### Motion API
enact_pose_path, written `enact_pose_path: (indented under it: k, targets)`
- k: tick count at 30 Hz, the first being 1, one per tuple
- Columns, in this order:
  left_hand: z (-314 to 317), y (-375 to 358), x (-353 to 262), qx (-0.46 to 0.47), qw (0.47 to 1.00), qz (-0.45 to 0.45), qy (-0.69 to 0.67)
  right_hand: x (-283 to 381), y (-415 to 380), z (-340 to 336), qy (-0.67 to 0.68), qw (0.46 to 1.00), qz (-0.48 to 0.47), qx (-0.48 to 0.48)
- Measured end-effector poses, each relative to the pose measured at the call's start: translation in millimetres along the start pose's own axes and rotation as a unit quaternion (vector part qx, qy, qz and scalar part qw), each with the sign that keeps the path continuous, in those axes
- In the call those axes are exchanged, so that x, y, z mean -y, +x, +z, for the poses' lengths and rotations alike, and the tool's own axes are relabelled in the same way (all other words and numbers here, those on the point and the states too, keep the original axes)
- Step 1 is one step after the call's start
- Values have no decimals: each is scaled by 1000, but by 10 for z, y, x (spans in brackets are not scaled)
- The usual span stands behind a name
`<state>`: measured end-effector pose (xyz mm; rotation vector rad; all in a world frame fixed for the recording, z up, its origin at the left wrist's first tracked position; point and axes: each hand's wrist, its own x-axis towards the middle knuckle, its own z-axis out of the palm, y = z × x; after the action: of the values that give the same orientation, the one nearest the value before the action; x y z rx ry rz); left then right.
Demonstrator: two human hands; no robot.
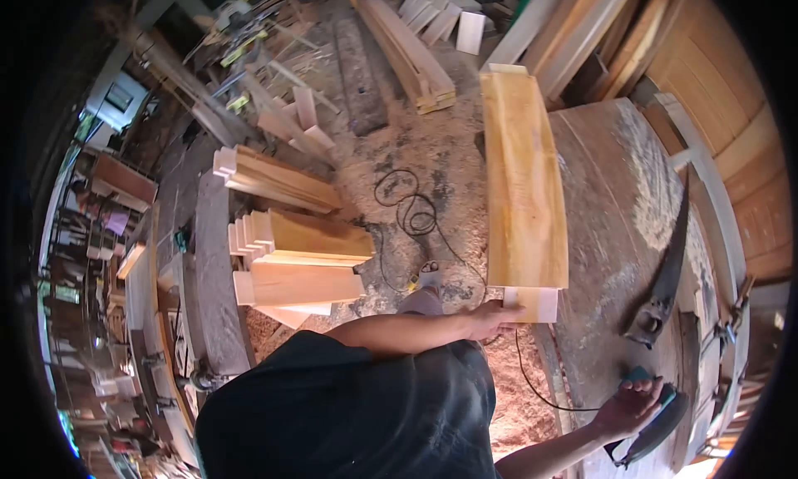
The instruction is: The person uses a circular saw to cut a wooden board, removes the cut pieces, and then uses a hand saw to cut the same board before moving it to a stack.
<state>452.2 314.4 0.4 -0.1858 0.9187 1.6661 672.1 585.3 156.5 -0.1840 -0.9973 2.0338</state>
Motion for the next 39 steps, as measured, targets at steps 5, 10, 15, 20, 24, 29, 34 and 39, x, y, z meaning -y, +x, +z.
enact_pose_path:
  k: [5,10,15,20,24,29,34,39]
  targets:
    - [-662,-787,-134,-54,997,39,-36,-1041,194,665,-202,953,220,-51]
    - [-1466,-1884,-473,-132,975,147,-105,-2117,255,1312,-307,873,364,107]
    - [-1669,-2756,-520,-208,942,229,-130,-3392,414,1883,-43,850,509,126]
    - [-1650,-3406,-365,-212,894,324,-224,-3887,152,2941,-65,842,493,208]
    - [-1378,-3903,-275,-268,836,368,-308,-4009,-279,3405,-114,816,527,209]
    - [-1053,-4681,-640,-405,804,395,-181,-4391,-1034,3549,-28,742,649,165]
    - [-1126,-4768,-1222,-551,780,272,117,-4912,-1319,2871,-213,560,751,276]
    - [-2231,-4144,-1202,-606,703,40,369,-5053,-715,1390,-486,616,489,382]
